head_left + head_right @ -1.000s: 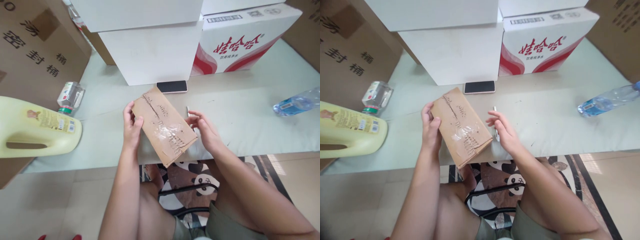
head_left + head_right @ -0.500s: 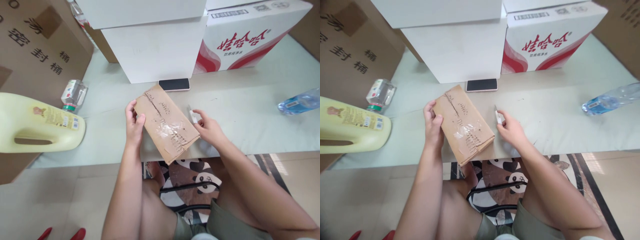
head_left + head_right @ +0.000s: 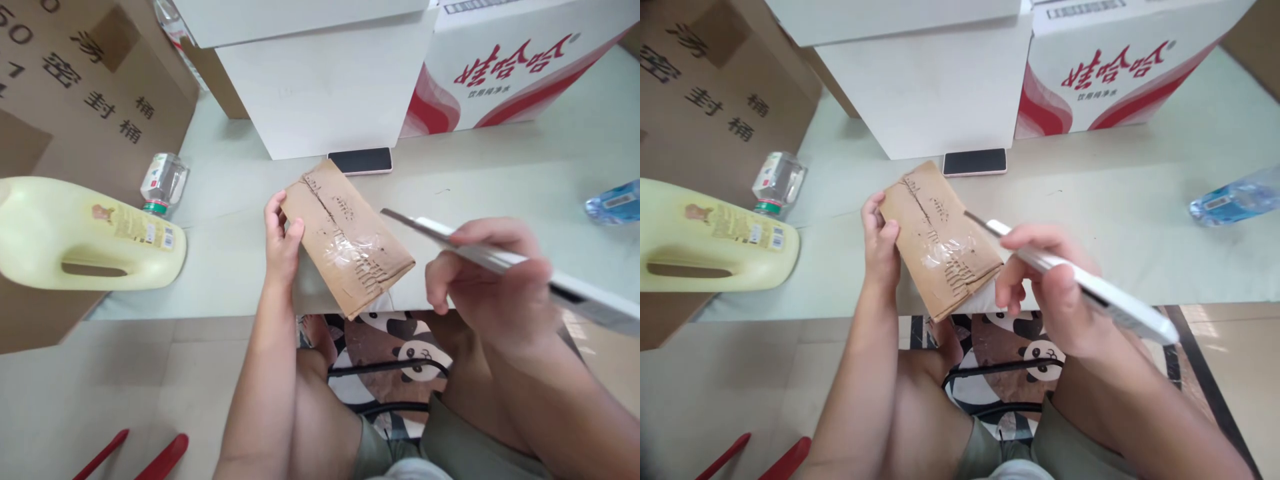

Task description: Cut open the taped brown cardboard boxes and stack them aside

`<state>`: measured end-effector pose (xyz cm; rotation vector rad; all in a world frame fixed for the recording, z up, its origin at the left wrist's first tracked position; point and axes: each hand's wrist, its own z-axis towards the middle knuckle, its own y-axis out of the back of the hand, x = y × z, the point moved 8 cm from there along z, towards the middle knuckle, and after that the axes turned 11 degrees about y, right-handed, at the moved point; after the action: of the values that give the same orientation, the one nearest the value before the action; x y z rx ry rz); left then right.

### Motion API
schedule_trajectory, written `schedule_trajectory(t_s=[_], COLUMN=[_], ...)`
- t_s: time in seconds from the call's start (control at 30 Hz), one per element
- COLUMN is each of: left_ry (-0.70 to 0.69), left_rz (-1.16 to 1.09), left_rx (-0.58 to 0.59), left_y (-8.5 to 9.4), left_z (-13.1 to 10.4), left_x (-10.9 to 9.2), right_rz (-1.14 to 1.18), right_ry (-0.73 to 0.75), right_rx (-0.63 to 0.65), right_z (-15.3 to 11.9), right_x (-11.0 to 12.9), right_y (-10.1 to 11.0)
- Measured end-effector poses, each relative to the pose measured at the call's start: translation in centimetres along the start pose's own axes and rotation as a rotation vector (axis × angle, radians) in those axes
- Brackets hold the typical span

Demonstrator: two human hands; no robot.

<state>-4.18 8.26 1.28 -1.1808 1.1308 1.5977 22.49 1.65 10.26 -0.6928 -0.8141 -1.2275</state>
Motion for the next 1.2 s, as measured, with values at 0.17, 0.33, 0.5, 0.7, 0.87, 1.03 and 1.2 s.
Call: schedule_trajectory(t_s=[0.17,0.33,0.5,0.7,0.87,1.03,1.2], left_ry=[-0.010,-0.011,-0.003,0.001,0.008,0.007,0.021], left_rz=[-0.011,0.009,-0.034,-0.108,-0.106,-0.123,-0.127], left_rx=[-0.010,-0.031,-0.017,-0.008,-0.012,-0.038,-0.051], left_y=[0.1,0.2,0.2,0.2,0.1,0.0,0.0], left_z=[0.1,0.1,0.1,0.1,0.1,-0.1,-0.4], left_x=[0.0,-0.1,0.1,0.4,0.4,-0.1,-0.3], right_rz=[-0.264,-0.456,-0.535,-0.593,-0.579,-0.562,-0.571], right_ry=[0.060,-0.049,-0.014,0.053,0.051,-0.024,-0.015], right_rx=[0.164,0.152,0.191,0.267,0.229,0.241,0.189], right_z=[-0.4,-0.6,-0.4,0.1,0.1,0.1,-0.1], right_x=[0.1,0.8,0.6,0.7,0.8,0.5,0.4], right_y=[-1.1,-1.3,-2.0,-2.6,-2.9,-2.7,-2.4])
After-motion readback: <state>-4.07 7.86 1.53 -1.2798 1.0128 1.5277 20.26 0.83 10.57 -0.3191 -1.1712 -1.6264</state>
